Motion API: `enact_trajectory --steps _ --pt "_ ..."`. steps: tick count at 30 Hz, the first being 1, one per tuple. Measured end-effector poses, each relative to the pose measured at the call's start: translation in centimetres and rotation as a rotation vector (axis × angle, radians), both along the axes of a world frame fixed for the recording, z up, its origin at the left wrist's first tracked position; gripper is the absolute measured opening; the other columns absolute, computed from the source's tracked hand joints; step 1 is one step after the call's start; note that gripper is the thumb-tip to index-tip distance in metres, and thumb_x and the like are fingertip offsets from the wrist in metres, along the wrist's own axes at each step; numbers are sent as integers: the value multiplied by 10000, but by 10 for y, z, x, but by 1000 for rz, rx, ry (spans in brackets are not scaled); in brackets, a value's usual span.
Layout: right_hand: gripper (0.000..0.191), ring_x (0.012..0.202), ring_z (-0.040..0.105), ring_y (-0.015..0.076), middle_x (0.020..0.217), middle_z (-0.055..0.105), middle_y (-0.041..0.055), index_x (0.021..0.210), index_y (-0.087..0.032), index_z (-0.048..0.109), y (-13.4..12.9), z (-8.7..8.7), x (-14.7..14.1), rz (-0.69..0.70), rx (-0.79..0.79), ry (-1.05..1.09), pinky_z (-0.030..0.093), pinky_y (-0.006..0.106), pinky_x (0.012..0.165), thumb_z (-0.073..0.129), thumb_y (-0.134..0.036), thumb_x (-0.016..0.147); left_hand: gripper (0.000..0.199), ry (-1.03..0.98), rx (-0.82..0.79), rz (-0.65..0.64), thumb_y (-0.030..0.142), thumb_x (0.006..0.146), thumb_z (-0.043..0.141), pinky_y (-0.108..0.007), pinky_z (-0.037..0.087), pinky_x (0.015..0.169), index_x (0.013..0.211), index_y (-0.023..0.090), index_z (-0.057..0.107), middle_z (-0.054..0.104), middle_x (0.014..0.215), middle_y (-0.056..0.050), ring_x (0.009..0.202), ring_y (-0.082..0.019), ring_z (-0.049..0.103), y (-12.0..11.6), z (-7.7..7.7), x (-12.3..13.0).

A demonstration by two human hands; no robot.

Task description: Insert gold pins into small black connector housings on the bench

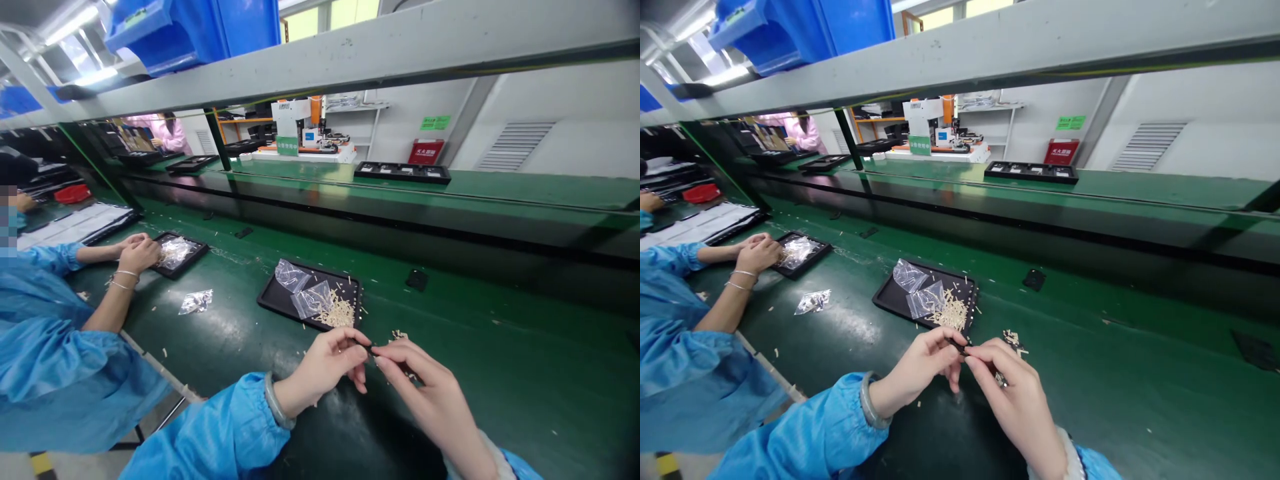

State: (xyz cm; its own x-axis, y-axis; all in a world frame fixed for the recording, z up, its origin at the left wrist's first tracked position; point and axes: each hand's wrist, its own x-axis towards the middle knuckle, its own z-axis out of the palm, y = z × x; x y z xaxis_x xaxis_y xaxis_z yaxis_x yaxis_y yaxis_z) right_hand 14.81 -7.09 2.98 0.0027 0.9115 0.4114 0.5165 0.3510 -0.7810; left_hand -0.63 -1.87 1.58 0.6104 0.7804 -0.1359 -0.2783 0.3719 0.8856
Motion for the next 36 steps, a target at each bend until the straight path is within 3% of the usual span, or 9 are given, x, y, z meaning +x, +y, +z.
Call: enact_trajectory --steps 6,11,15,24,30,36 --pt "166 492 560 111 652 607 1 816 -198 669 -2 1 -7 -29 -267 279 480 223 487 599 -345 788 346 74 90 52 424 687 678 -200 461 430 814 123 563 547 547 32 427 -74 516 2 4 1" --pt "166 462 547 110 620 600 -1 784 -192 667 -5 3 -11 -64 -264 329 474 224 462 626 -350 755 255 153 188 84 351 710 666 -181 440 432 788 125 576 529 512 41 425 -67 501 4 1 -3" --pt "150 482 547 118 563 592 -7 757 -192 651 -6 1 -12 -54 -287 345 466 226 491 618 -337 765 199 219 220 73 304 730 643 -177 435 443 795 126 585 528 501 42 432 -68 504 4 -1 -5" --pt "173 543 582 123 539 634 -1 710 -190 644 -3 1 -8 66 -539 530 459 229 574 643 -358 752 89 310 253 -11 204 708 614 -159 421 450 758 131 610 526 505 52 442 -61 502 9 8 -11" --pt "183 568 630 143 622 687 36 725 -178 649 -2 0 -6 144 -630 622 492 251 605 675 -359 725 64 434 409 -10 186 706 619 -166 423 471 751 146 641 577 620 31 473 -63 525 11 12 -16" --pt "212 575 640 162 595 686 48 720 -176 649 -2 -1 -7 111 -631 605 499 263 606 682 -385 710 56 548 639 22 200 739 625 -165 432 540 749 162 665 610 712 19 537 -61 529 13 12 -18"
